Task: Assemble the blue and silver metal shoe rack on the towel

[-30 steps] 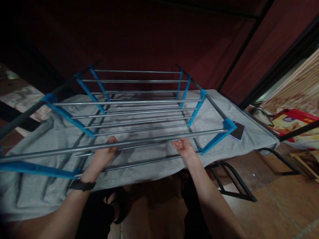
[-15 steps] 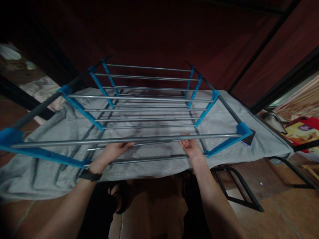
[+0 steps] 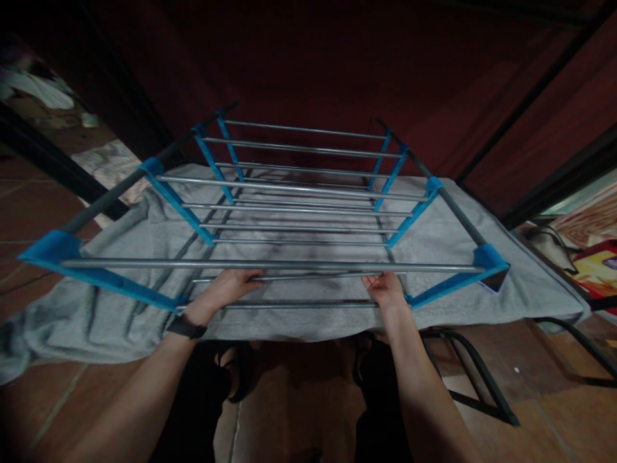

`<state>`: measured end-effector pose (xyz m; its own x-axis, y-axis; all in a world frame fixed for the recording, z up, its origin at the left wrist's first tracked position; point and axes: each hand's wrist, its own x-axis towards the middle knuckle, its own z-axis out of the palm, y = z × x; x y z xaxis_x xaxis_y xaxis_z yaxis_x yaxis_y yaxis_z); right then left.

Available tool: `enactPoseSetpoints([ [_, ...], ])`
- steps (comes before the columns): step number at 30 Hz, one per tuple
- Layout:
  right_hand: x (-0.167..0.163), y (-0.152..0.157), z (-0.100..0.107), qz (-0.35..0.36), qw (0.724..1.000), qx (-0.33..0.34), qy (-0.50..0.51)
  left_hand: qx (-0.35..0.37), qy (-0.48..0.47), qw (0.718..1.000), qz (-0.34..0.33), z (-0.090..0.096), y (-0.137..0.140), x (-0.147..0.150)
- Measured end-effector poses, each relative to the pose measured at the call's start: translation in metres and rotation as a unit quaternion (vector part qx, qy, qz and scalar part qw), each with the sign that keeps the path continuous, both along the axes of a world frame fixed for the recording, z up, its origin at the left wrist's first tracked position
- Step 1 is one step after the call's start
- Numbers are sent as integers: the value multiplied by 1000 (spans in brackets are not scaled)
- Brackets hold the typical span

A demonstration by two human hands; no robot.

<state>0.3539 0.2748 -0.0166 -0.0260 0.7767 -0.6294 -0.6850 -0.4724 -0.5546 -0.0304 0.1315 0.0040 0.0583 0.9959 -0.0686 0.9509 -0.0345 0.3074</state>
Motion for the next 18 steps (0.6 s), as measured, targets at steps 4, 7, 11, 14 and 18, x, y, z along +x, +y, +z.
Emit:
enactPoseSetpoints([
  [4,7,3,-2,-16,1000,-10,-11,16,-42,998,32,-2,0,-5],
  [7,11,3,-1,-23,1000,4,-11,24,-65,996,57,-1,-1,-12],
  [11,14,2,3,-49,998,18,-23,14,-72,994,79,1,-5,-30],
  [14,14,2,6,-63,997,24,-33,28,-60,994,86,-2,-8,-45],
  [18,12,0,8,-65,997,17,-44,55,-55,992,96,-8,-11,-56],
])
